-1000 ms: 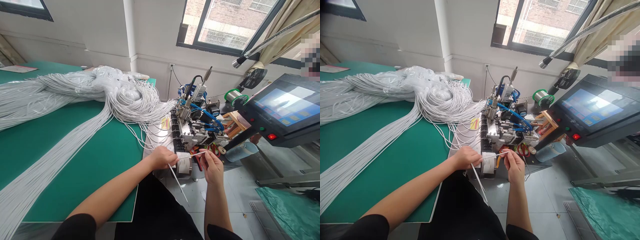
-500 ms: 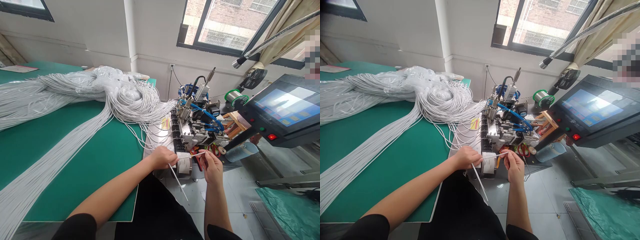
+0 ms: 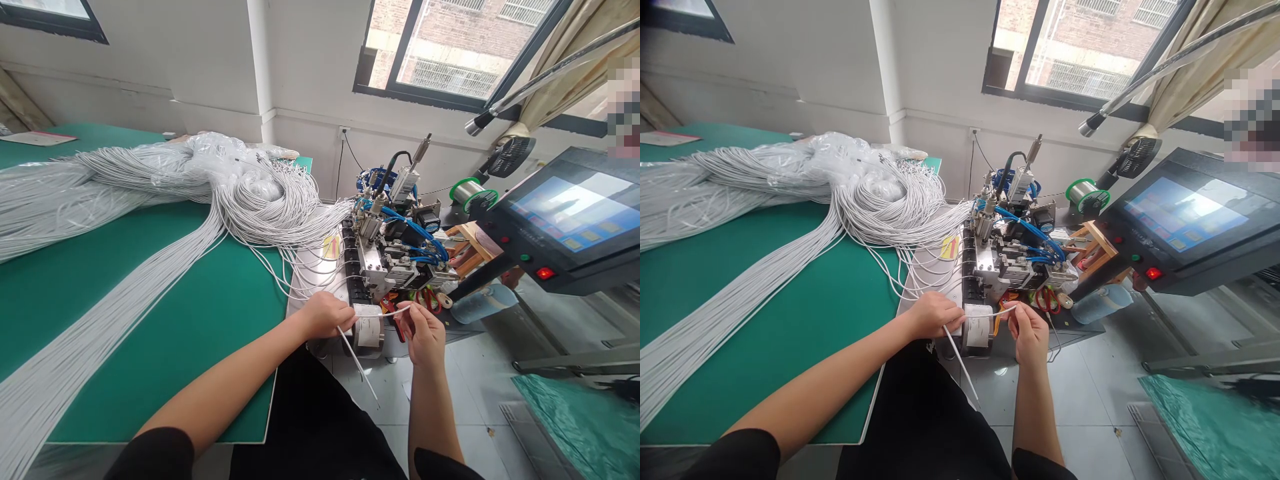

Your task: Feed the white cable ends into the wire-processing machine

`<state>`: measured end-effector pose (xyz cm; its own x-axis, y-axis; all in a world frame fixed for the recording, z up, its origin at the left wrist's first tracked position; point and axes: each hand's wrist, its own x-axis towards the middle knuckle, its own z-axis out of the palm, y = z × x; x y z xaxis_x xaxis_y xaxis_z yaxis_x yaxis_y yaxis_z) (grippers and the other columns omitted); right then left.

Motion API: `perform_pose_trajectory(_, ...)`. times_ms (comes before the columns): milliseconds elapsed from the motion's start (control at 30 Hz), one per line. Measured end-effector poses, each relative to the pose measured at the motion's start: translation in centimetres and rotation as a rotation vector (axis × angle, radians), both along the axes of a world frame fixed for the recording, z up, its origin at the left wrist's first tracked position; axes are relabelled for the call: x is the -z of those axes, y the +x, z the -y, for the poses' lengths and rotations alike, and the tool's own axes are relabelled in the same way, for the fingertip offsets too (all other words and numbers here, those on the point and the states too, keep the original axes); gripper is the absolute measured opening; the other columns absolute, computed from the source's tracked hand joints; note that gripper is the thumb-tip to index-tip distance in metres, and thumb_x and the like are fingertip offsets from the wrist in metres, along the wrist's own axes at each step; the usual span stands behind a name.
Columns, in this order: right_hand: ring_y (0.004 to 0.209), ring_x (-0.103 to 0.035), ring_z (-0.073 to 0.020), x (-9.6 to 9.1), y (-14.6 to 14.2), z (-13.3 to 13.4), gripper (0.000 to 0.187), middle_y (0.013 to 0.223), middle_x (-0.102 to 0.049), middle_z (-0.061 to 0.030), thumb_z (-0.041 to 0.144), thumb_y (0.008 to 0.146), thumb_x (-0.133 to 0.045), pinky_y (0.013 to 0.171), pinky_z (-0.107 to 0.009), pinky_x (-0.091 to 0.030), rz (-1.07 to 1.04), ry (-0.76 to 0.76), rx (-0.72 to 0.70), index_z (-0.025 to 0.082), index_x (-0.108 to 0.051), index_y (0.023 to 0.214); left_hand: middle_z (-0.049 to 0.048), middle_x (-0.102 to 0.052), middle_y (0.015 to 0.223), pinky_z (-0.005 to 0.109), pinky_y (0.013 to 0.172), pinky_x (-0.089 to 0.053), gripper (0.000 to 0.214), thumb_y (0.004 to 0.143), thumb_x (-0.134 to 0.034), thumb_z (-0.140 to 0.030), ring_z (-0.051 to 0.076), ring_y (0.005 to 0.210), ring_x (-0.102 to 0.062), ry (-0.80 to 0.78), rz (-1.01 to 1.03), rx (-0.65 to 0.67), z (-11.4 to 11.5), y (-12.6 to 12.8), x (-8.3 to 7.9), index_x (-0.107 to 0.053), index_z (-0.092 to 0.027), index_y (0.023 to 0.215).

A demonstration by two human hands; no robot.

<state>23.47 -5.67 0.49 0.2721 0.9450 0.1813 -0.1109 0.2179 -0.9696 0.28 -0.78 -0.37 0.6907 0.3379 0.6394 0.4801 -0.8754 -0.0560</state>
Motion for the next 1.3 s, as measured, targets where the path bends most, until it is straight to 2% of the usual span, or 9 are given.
perform_pose_trajectory(433, 0.044, -0.042, -0.0083, 0.24, -0.09, -0.06, 0.026, 0.061, -0.060, -0.0024, 0.039, 0.084, -0.061, 0.038, -0.020, -0.026, 0.004, -0.036, 0.014, 0.016, -0.071, 0.083, -0.0016, -0.057, 0.054, 0.024, 0.046, -0.031, 0.034, 0.094, -0.041, -0.031, 0.011, 0.046, -0.052, -0.024, -0.023, -0.005, -0.03, -0.01, -0.02, -0.055, -0.019, 0.066)
perform_pose_trajectory(1100, 0.039, -0.032, -0.0048, 0.56, -0.60, -0.34, 0.027, 0.058, -0.058, -0.0005, 0.040, 0.084, -0.061, 0.036, -0.019, -0.023, 0.020, -0.047, 0.000, 0.015, -0.070, 0.082, -0.0011, -0.058, 0.056, 0.025, 0.045, -0.030, 0.032, 0.093, -0.042, -0.031, 0.012, 0.047, -0.054, -0.069, -0.055, -0.016, -0.05, 0.00, 0.04, -0.055, -0.018, 0.066)
perform_pose_trajectory(1300, 0.040, -0.034, -0.0058, 0.41, -0.70, -0.40, 0.028, 0.062, -0.062, -0.0019, 0.041, 0.084, -0.060, 0.037, -0.021, -0.024, 0.054, -0.047, -0.026, 0.015, -0.071, 0.086, -0.0006, -0.059, 0.058, 0.024, 0.047, -0.031, 0.031, 0.095, -0.040, -0.031, 0.011, 0.049, -0.055, -0.059, -0.048, -0.017, -0.07, -0.03, -0.11, -0.056, -0.018, 0.071)
